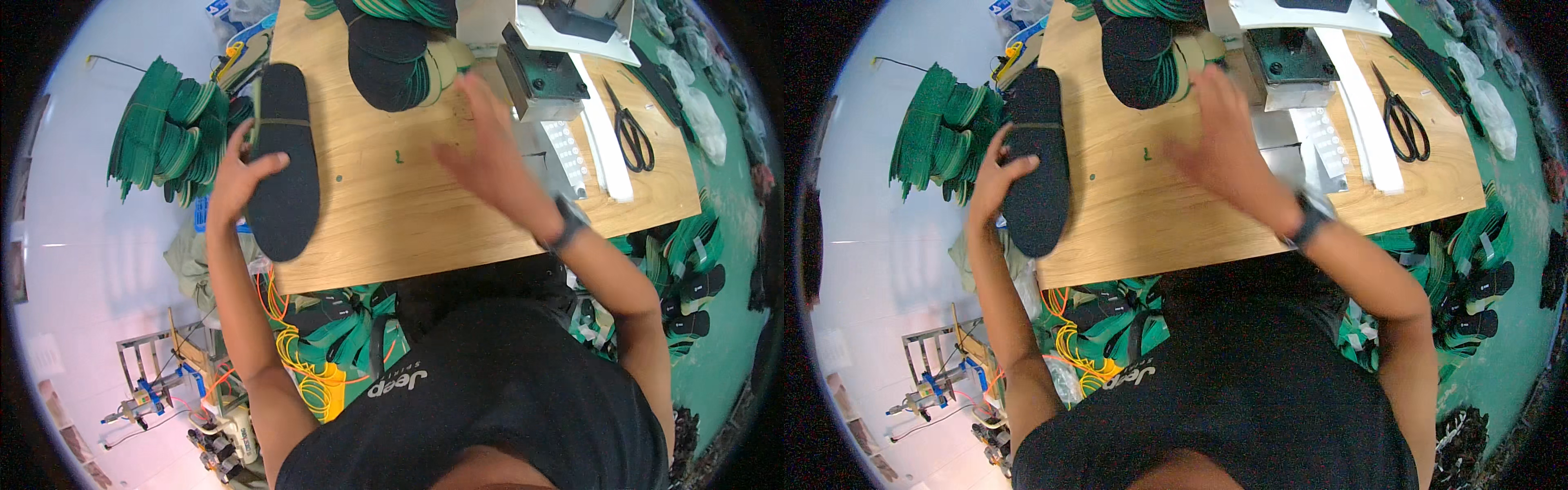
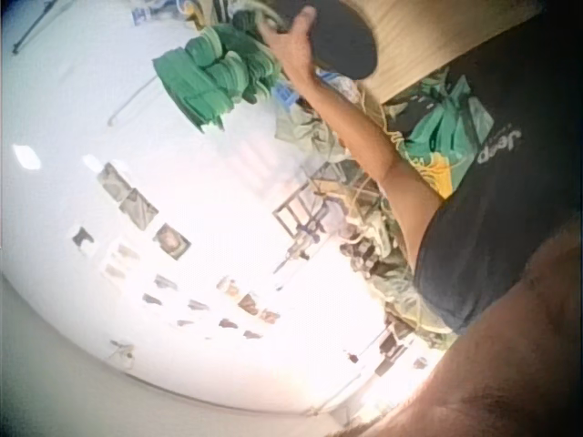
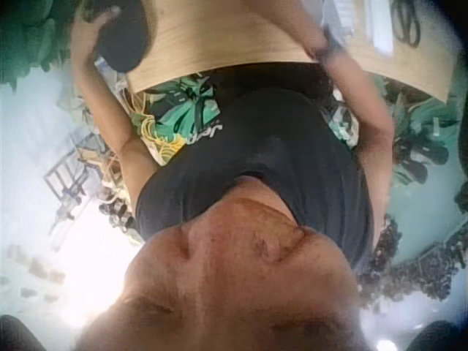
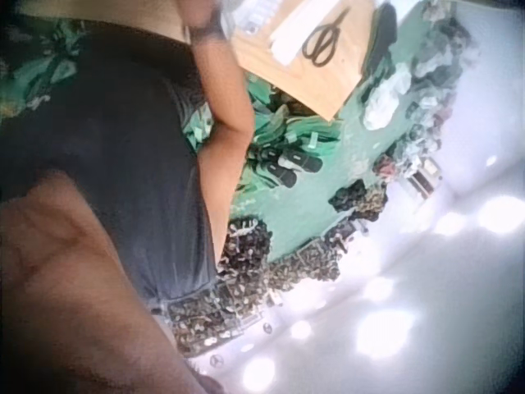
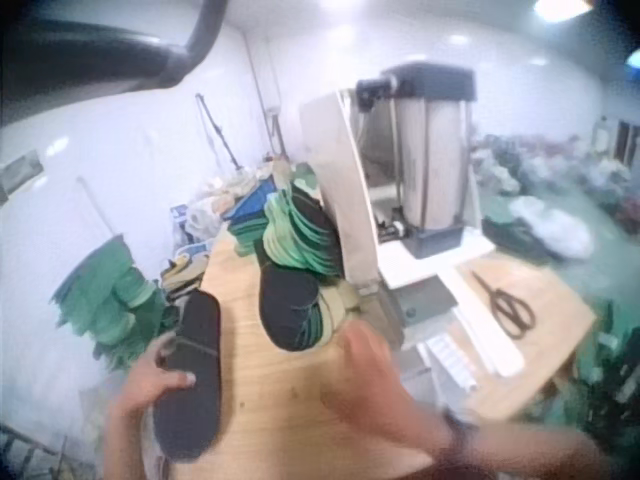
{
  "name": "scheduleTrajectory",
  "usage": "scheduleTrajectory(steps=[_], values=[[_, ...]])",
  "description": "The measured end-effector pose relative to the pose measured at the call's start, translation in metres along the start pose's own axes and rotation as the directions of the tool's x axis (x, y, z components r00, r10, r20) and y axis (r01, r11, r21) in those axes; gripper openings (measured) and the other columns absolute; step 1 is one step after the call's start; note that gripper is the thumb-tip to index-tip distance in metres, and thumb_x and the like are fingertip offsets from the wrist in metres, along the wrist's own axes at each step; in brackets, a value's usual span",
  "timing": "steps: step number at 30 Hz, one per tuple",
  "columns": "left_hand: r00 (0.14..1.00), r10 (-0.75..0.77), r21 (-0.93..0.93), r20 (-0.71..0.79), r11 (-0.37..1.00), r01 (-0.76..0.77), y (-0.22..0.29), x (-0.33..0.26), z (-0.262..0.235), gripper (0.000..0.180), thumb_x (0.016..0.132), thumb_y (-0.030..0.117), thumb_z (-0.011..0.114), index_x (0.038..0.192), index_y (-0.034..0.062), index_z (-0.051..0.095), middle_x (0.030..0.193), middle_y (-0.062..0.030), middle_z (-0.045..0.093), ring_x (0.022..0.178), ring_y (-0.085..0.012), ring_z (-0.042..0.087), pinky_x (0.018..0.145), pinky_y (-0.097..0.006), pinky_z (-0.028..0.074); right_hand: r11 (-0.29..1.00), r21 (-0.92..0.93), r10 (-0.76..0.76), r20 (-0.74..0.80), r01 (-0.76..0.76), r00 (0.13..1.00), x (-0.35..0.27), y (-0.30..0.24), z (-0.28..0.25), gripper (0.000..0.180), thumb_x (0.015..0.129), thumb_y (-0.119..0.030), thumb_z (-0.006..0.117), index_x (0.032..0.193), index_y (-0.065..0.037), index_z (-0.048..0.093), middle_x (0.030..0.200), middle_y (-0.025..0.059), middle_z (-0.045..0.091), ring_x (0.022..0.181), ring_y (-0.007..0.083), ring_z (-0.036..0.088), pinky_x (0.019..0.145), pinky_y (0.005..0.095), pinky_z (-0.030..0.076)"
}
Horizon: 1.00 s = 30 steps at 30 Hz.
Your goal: The person places an insole onto a stack, wraps the stack with a rubber band, and places it onto a finished pile.
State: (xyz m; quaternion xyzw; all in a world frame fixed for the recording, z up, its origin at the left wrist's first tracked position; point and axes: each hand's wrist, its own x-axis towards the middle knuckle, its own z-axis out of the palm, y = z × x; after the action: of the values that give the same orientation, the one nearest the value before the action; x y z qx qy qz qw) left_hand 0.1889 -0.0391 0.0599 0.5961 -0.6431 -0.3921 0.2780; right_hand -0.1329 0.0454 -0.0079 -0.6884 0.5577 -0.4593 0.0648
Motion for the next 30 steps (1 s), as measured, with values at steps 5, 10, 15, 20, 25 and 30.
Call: scheduleTrajectory(steps=[5, 10, 15, 20, 25, 30], values=[[0.987, 0.158, 0.367, 0.024, 0.917, -0.156, -0.015, -0.048, -0.004, 0.096, 0.067, 0.038, 0.077, 0.142, -0.0021, 0.033, 0.138, -0.0275, 0.043, 0.129, -0.0357, 0.043, 0.107, -0.039, 0.033, 0.918, 0.001, 0.392, -0.149, -0.397, 0.908, 0.076, 0.058, 0.086, 0.098, 0.076, -0.052, 0.069, 0.133, 0.016, 0.028, 0.136, 0.0427, 0.028, 0.128, 0.0514, 0.03, 0.109, 0.0518, 0.024], [0.99, 0.074, 0.393, 0.117, 0.912, -0.115, -0.01, -0.059, 0.0, 0.1, 0.074, 0.056, 0.065, 0.145, -0.0031, 0.026, 0.136, -0.0309, 0.044, 0.129, -0.0376, 0.044, 0.107, -0.037, 0.032, 0.926, 0.013, 0.37, -0.235, -0.378, 0.899, 0.095, 0.044, 0.152, 0.098, 0.079, -0.055, 0.064, 0.131, 0.021, 0.029, 0.133, 0.05, 0.021, 0.127, 0.0578, 0.027, 0.108, 0.0531, 0.023], [0.998, 0.023, 0.245, 0.059, 0.969, -0.036, -0.026, -0.066, -0.013, 0.09, 0.083, 0.059, 0.057, 0.146, 0.001, 0.028, 0.132, -0.0296, 0.049, 0.125, -0.0341, 0.048, 0.101, -0.037, 0.038, 0.925, 0.351, 0.103, 0.13, -0.143, 0.986, 0.062, -0.018, 0.126, 0.09, 0.086, -0.05, 0.06, 0.134, 0.018, 0.024, 0.13, 0.0399, 0.038, 0.123, 0.049, 0.039, 0.104, 0.0516, 0.031], [0.97, 0.195, 0.021, -0.146, 0.981, -0.194, -0.04, -0.077, 0.03, 0.077, 0.08, 0.039, 0.072, 0.14, 0.0021, 0.039, 0.123, -0.0216, 0.057, 0.11, -0.0257, 0.056, 0.093, -0.034, 0.044, 0.589, 0.701, 0.04, 0.473, -0.403, 0.88, -0.043, -0.09, 0.07, 0.073, 0.091, -0.04, 0.058, 0.137, 0.009, 0.028, 0.13, 0.0287, 0.044, 0.122, 0.0408, 0.043, 0.103, 0.0449, 0.033], [0.949, 0.236, 0.03, -0.207, 0.972, -0.235, 0.005, -0.087, 0.075, 0.071, 0.079, 0.034, 0.072, 0.135, 0.0008, 0.043, 0.104, -0.0249, 0.064, 0.098, -0.0305, 0.064, 0.085, -0.036, 0.049, 0.802, 0.575, -0.021, 0.3, -0.164, 0.954, -0.047, -0.091, 0.016, 0.083, 0.084, -0.044, 0.067, 0.138, 0.009, 0.031, 0.131, 0.0307, 0.044, 0.124, 0.0399, 0.042, 0.104, 0.0443, 0.033], [0.969, 0.244, -0.078, -0.044, 0.966, -0.246, -0.007, -0.075, 0.085, 0.083, 0.081, 0.034, 0.07, 0.142, -0.0027, 0.029, 0.124, -0.0259, 0.055, 0.117, -0.0295, 0.054, 0.098, -0.035, 0.041, 0.87, 0.403, 0.179, 0.279, -0.284, 0.943, -0.044, -0.047, -0.014, 0.09, 0.076, -0.048, 0.074, 0.132, 0.012, 0.038, 0.129, 0.0329, 0.046, 0.12, 0.0407, 0.048, 0.101, 0.0427, 0.039]])
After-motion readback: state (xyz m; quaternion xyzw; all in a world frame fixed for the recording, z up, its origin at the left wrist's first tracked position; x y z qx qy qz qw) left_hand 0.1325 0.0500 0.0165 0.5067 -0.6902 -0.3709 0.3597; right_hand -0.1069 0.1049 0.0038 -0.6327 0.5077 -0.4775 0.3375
